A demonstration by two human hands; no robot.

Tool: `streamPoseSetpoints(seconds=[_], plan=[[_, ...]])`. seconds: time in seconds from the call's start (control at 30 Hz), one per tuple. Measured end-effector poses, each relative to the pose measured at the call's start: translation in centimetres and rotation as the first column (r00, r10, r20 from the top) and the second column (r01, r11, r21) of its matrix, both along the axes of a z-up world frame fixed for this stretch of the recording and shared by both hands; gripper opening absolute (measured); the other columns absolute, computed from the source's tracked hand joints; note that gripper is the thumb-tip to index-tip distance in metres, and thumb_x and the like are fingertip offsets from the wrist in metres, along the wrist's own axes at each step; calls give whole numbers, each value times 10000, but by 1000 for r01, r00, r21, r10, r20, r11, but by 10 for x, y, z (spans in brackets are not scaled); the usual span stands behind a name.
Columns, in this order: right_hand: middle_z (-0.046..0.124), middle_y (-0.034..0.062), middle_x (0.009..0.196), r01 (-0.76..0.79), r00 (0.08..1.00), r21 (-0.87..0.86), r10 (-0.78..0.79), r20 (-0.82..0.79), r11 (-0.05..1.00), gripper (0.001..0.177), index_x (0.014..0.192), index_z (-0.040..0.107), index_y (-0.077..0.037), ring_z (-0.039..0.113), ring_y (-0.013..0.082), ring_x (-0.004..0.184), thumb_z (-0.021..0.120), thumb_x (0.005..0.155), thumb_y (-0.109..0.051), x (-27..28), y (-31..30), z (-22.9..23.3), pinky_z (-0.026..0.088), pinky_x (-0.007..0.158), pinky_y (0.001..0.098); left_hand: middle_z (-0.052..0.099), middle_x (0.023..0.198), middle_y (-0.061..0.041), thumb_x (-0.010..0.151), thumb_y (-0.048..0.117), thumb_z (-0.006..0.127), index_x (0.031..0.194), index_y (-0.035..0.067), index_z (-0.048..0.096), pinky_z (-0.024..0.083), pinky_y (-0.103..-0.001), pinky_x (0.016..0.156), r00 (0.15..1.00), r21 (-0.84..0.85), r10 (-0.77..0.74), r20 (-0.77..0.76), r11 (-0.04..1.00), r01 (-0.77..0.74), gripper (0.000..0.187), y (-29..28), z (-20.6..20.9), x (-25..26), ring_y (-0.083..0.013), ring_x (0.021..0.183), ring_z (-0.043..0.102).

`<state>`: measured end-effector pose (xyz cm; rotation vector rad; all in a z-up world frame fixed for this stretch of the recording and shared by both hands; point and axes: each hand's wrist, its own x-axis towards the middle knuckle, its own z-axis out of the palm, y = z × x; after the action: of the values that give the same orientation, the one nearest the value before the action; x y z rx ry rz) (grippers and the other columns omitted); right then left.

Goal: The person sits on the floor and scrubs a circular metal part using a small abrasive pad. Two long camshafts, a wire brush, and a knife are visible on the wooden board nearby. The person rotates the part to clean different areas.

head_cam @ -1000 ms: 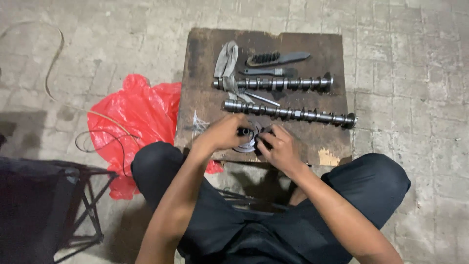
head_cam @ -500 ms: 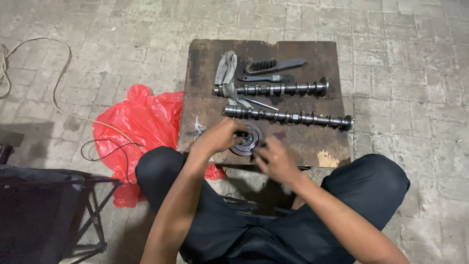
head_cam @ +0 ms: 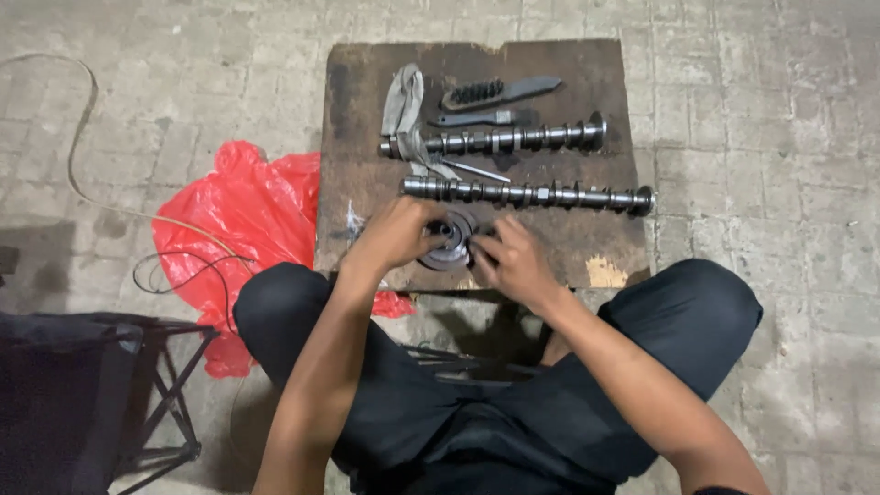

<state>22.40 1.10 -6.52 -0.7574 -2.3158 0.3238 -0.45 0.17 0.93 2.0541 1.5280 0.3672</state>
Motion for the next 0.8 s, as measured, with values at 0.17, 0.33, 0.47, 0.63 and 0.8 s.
streamPoseSetpoints(seconds=[0.17, 0.33, 0.47, 0.63, 0.8], plan=[[601, 158, 785, -42, 999, -25, 42, 23, 999, 99, 901, 746, -2, 576, 334, 719, 761, 819, -55, -2, -10, -19, 482, 641, 412, 789, 1040, -95, 798, 228, 808, 1040, 119, 786, 565, -523, 888, 999, 0, 9, 35, 1000, -9, 266, 4, -15, -3, -374, 1020, 727], [589, 125, 800, 26, 999, 18, -26, 33, 1000, 112, 920, 762, -23, 577, 290, 736, 763, 809, -42, 1, 2, -13, 484, 654, 376, 784, 1027, -115, 778, 213, 811, 1032, 107, 775, 567, -511, 887, 996, -16, 24, 91, 1000, -23, 278, -2, -9, -3, -379, 1032, 724], [604, 150, 833, -28, 998, -18, 30, 60, 999, 88, 927, 746, -16, 597, 326, 766, 707, 849, -29, -4, -17, 2, 503, 680, 392, 787, 1028, -124, 778, 202, 806, 1040, 90, 774, 566, -490, 904, 990, -48, 54, 128, 998, -48, 286, -3, 0, -2, -376, 1039, 728], [629, 133, 871, 16, 994, -3, -16, 105, 1000, 117, 930, 750, -52, 617, 301, 814, 753, 814, -64, 0, -2, -3, 518, 715, 399, 785, 1036, -132, 767, 193, 812, 1049, 77, 770, 570, -475, 911, 984, -66, 68, 162, 996, -58, 308, -7, 0, -3, -372, 1040, 731], [626, 145, 888, -62, 992, -71, 70, 108, 996, 137, 956, 746, -66, 636, 337, 831, 729, 821, -77, 1, -21, -36, 541, 733, 419, 780, 1025, -162, 760, 149, 822, 1050, 41, 766, 566, -487, 915, 985, -40, 55, 163, 998, -49, 314, -8, 1, -1, -387, 1044, 725]])
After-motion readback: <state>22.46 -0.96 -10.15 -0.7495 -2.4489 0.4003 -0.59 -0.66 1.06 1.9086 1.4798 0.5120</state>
